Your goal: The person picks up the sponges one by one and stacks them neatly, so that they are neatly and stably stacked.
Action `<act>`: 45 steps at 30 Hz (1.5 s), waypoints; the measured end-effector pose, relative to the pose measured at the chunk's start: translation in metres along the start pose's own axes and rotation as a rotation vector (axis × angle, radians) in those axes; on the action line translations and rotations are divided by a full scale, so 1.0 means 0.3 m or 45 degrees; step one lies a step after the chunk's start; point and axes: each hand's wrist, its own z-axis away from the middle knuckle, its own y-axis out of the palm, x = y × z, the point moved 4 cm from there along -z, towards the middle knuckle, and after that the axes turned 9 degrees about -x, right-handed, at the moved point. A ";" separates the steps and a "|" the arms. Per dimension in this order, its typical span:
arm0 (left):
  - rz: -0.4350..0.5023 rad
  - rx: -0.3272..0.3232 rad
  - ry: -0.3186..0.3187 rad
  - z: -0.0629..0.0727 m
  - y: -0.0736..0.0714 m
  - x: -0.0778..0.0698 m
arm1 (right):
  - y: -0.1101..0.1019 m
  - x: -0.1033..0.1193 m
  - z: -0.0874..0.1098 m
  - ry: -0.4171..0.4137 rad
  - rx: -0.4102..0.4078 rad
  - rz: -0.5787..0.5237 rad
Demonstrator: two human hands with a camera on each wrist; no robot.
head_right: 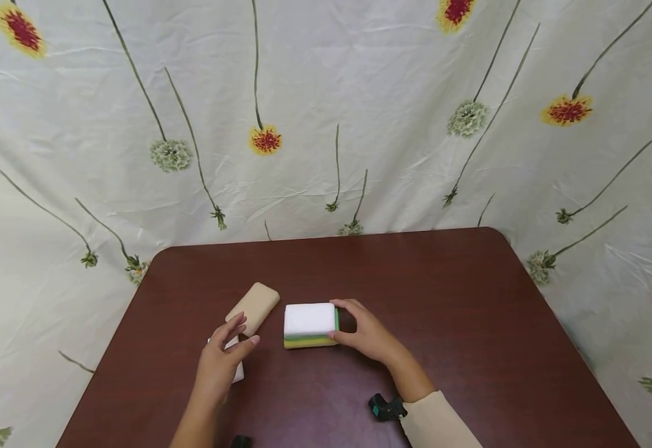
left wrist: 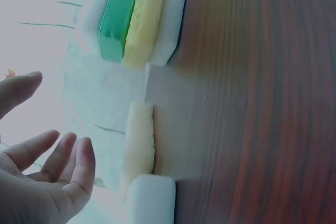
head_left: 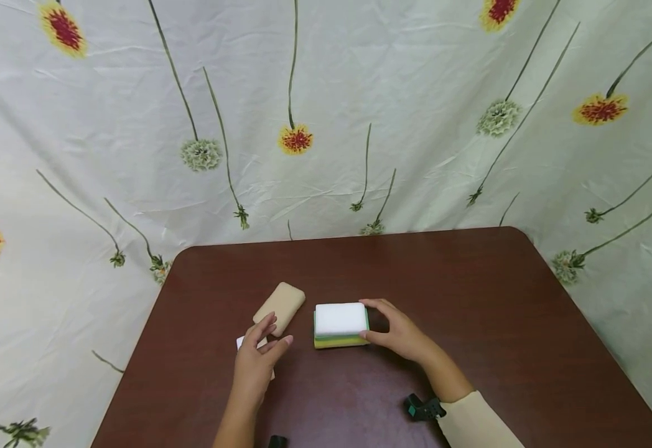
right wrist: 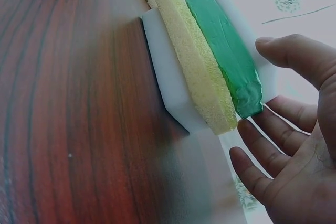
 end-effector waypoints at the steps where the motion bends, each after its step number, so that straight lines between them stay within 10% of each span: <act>1: 0.001 -0.007 -0.004 0.001 -0.006 0.001 | 0.000 0.001 0.000 0.002 0.002 -0.001; 26: -0.194 -0.187 -0.090 0.007 -0.184 0.064 | -0.001 0.005 0.004 0.024 0.021 -0.012; 45: -0.357 -0.045 -0.112 -0.004 -0.177 0.114 | -0.006 0.001 0.007 0.047 0.017 0.022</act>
